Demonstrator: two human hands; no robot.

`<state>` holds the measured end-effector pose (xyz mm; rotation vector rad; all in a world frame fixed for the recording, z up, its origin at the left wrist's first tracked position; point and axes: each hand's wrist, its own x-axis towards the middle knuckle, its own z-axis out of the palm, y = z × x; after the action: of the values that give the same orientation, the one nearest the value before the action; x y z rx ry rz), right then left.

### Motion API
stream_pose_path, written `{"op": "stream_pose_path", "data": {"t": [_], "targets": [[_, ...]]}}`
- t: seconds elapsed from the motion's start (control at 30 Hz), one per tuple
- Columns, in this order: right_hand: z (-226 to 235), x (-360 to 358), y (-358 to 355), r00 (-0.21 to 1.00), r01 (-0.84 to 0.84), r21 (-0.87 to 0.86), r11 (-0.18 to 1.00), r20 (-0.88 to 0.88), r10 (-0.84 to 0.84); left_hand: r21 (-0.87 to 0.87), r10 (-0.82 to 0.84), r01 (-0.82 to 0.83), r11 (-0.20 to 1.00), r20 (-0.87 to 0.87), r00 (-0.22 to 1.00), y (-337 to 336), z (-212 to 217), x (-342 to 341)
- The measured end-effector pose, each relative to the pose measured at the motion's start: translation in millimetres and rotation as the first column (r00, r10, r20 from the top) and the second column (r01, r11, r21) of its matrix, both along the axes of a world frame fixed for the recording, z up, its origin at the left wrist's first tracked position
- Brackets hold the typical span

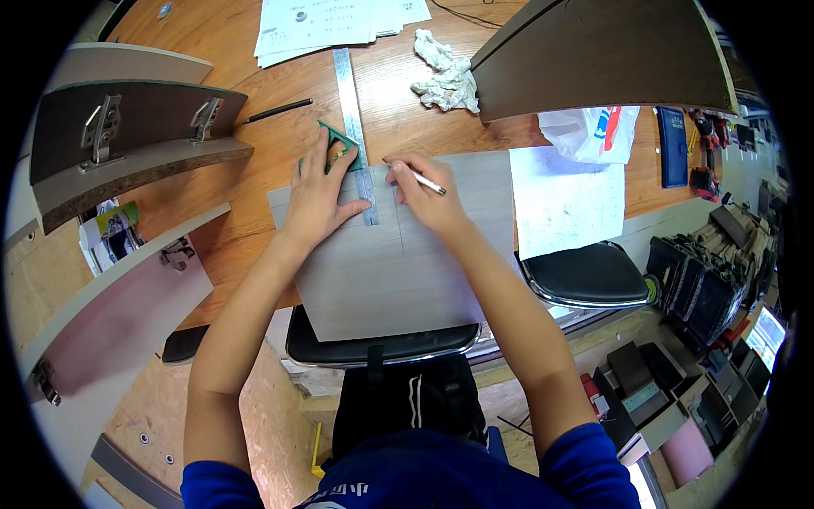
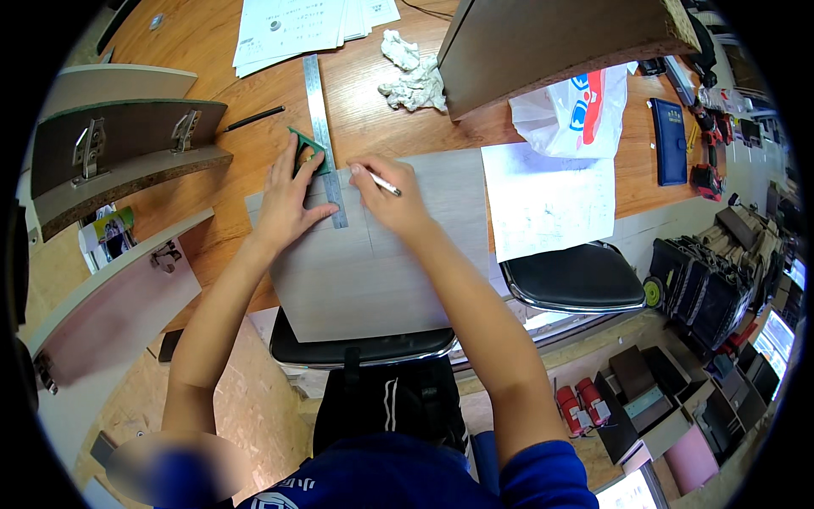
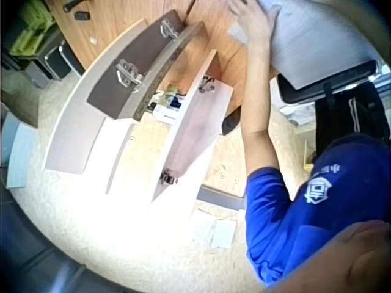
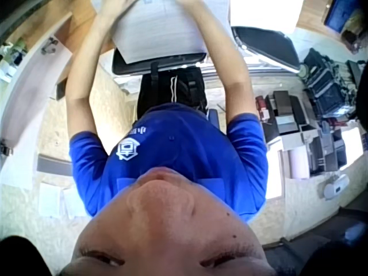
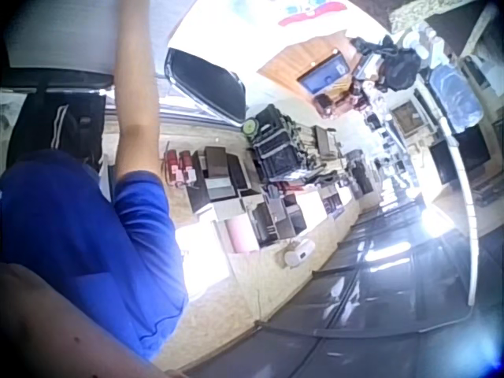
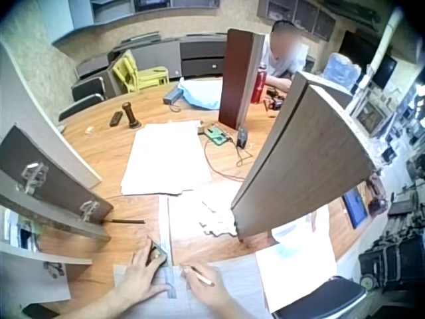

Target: The person uses a metal ruler and a green speed square to measure and mark lines on a large grey sheet of material. They repeatedly position the tools, draw straight lines with a white pen, and adjust the layout to create a grid pattern on the surface.

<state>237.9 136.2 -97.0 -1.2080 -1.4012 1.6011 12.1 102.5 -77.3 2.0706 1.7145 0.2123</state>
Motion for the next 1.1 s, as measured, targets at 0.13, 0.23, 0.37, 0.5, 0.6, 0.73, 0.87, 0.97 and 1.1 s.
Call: {"op": "stream_pose_path", "data": {"t": [0.13,0.23,0.37,0.5,0.6,0.73,0.87,0.97,1.1], "targets": [[-10,-10,8,0.998,0.026,0.068,0.997,0.053,-0.029,-0.013,0.001,-0.001,1.0,-0.015,1.0,0,2,2],[-10,-9,9,0.994,-0.01,0.185,0.983,0.105,-0.01,-0.03,0.019,-0.02,0.999,-0.027,0.999,1,4,3],[-7,-7,9,0.994,-0.049,0.194,0.98,0.105,0.029,-0.032,0.008,-0.009,0.999,-0.057,0.998,1,5,2],[-7,-5,8,0.991,-0.059,0.175,0.983,0.128,0.037,-0.057,-0.007,0.002,0.998,-0.091,0.996,2,12,6],[-8,-5,7,0.99,-0.063,0.175,0.983,0.134,0.039,-0.069,-0.008,0.001,0.998,-0.109,0.994,1,15,8],[-6,-6,7,0.991,-0.071,0.19,0.979,0.129,0.047,-0.102,0.002,-0.015,0.995,-0.13,0.991,3,19,10],[-5,-7,7,0.989,-0.07,0.144,0.987,0.136,0.05,-0.11,-0.002,-0.013,0.994,-0.132,0.991,2,19,10],[-6,-6,7,0.99,-0.063,0.131,0.989,0.13,0.046,-0.115,0.006,-0.02,0.993,-0.124,0.992,3,19,11],[-9,-7,6,0.993,-0.052,0.12,0.991,0.108,0.039,-0.122,0.009,-0.024,0.992,-0.121,0.993,3,19,11]]}}
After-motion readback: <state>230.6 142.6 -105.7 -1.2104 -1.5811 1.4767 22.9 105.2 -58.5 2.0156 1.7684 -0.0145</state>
